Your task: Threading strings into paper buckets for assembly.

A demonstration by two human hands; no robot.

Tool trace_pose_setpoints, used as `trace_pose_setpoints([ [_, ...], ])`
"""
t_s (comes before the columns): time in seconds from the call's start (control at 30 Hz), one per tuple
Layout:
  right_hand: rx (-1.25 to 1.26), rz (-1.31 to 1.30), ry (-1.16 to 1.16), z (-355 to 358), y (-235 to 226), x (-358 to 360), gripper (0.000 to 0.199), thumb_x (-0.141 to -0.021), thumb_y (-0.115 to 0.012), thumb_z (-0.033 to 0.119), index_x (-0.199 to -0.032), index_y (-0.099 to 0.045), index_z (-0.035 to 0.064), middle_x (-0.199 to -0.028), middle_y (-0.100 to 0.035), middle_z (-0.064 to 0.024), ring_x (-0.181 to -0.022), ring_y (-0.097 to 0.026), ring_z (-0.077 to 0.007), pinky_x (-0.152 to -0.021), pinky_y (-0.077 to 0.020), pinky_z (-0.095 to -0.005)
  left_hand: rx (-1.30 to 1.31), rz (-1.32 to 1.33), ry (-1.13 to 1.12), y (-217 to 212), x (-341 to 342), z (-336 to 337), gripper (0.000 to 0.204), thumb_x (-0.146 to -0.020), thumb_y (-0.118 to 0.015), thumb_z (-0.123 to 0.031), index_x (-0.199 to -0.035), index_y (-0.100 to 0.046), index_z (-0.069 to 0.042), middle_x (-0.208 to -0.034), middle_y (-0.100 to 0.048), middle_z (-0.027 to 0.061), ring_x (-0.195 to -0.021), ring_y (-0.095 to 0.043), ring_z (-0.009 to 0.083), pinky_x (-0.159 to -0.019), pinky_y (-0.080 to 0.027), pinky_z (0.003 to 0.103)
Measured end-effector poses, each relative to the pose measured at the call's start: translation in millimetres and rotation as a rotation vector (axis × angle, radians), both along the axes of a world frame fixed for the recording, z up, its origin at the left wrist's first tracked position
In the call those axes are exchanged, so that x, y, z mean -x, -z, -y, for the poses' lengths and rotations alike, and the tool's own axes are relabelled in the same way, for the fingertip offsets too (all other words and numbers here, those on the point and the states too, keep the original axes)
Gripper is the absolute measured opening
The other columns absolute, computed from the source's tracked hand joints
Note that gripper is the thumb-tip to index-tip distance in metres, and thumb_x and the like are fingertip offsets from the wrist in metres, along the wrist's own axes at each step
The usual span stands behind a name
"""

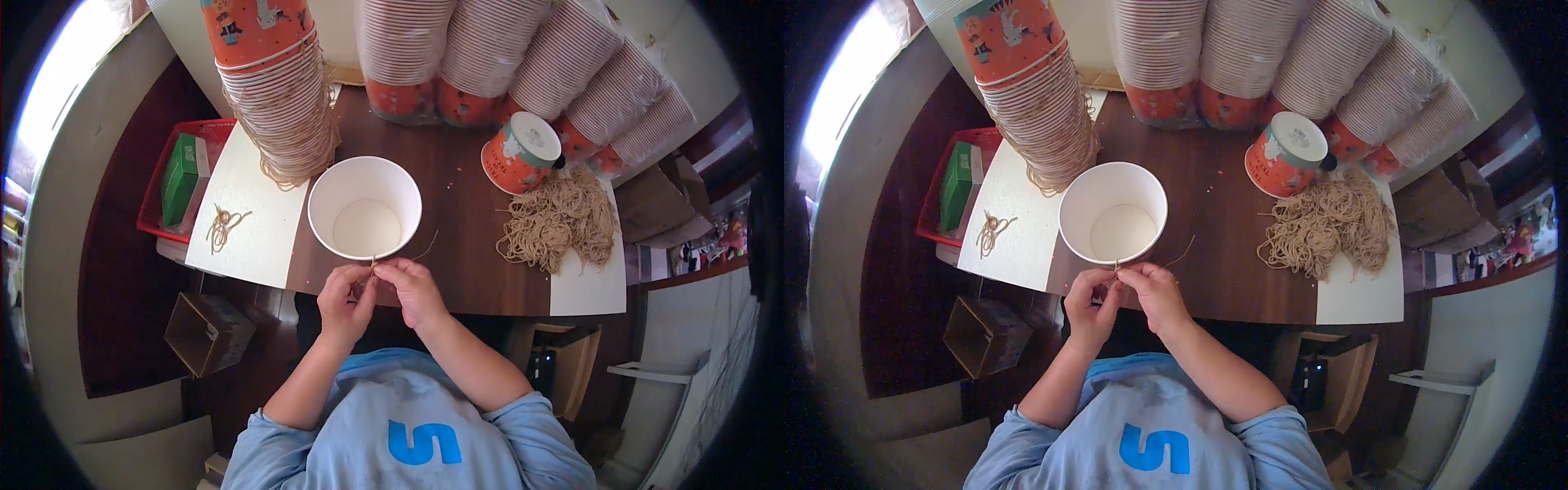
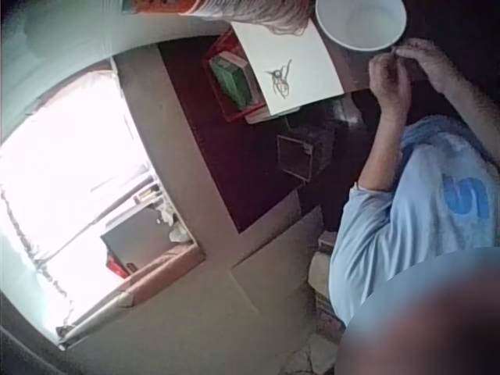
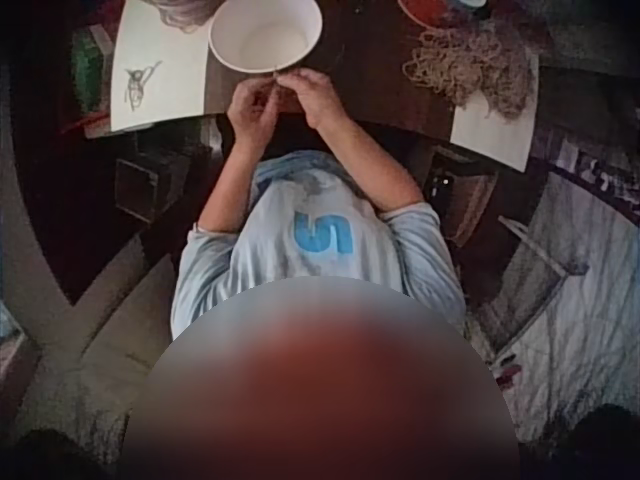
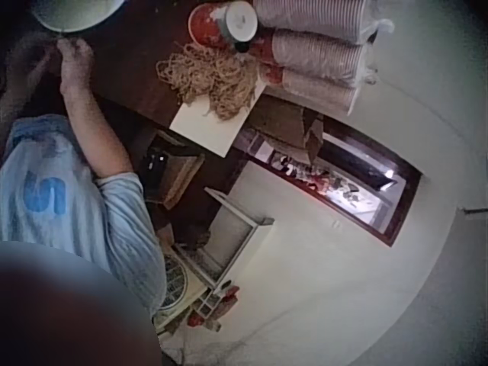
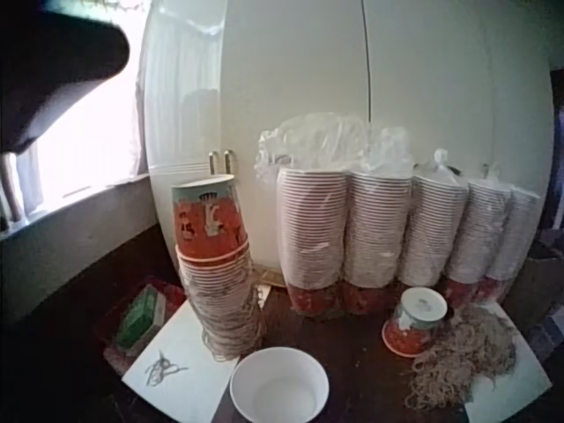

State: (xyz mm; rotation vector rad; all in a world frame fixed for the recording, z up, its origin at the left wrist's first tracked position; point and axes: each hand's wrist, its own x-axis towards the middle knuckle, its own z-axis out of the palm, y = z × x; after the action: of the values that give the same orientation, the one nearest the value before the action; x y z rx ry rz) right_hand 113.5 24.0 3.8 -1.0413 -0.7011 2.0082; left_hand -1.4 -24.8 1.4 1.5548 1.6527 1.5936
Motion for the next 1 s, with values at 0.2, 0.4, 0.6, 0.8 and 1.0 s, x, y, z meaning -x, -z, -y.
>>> trace_pose_setpoints([
  [0.2,-0.041,-0.015,0.018,-1,3,0,0.010,-0.085,-0.059,0.011,-0.088,-0.063,0.0023,-0.082,-0.065,-0.0050,-0.075,-0.060,-0.0112,-0.073,-0.0488,-0.0251,0.080,0.082,0.002,2,2,2,0.015,-0.077,-0.068,-0.002,-0.091,-0.062,-0.001,-0.081,-0.062,0.0066,-0.060,-0.054,0.0089,-0.052,-0.044,0.021],
  [0.4,-0.082,0.027,0.009,-2,8,-1,0.013,-0.084,-0.060,0.014,-0.088,-0.064,0.0015,-0.085,-0.065,-0.0046,-0.078,-0.060,-0.0101,-0.075,-0.0462,-0.0242,0.010,-0.003,-0.001,-1,5,0,0.012,-0.080,-0.066,-0.002,-0.091,-0.064,-0.002,-0.083,-0.064,0.0082,-0.065,-0.058,0.0113,-0.056,-0.046,0.022],
  [0.6,0.008,0.064,0.055,-5,6,1,0.017,-0.087,-0.055,0.016,-0.092,-0.065,0.0032,-0.086,-0.065,-0.0037,-0.081,-0.059,-0.0104,-0.077,-0.0462,-0.0247,0.252,0.473,0.065,10,10,2,0.011,-0.086,-0.063,-0.006,-0.093,-0.065,0.002,-0.085,-0.067,0.0063,-0.074,-0.060,0.0087,-0.065,-0.048,0.022],
  [0.8,0.101,-0.135,-0.050,-4,10,5,0.016,-0.085,-0.058,0.016,-0.094,-0.066,0.0059,-0.091,-0.065,-0.0013,-0.083,-0.060,-0.0101,-0.074,-0.0466,-0.0250,0.299,0.645,0.129,14,14,5,0.012,-0.088,-0.061,-0.007,-0.094,-0.063,0.003,-0.087,-0.067,0.0088,-0.075,-0.061,0.0109,-0.069,-0.050,0.023],
  [1.0,0.136,-0.135,-0.074,-9,12,-1,0.013,-0.084,-0.057,0.019,-0.092,-0.065,0.0117,-0.089,-0.066,0.0019,-0.081,-0.060,-0.0101,-0.070,-0.0399,-0.0257,0.288,0.805,0.158,9,14,3,0.013,-0.089,-0.059,-0.007,-0.096,-0.062,0.004,-0.087,-0.067,0.0095,-0.077,-0.064,0.0135,-0.069,-0.052,0.024],
])
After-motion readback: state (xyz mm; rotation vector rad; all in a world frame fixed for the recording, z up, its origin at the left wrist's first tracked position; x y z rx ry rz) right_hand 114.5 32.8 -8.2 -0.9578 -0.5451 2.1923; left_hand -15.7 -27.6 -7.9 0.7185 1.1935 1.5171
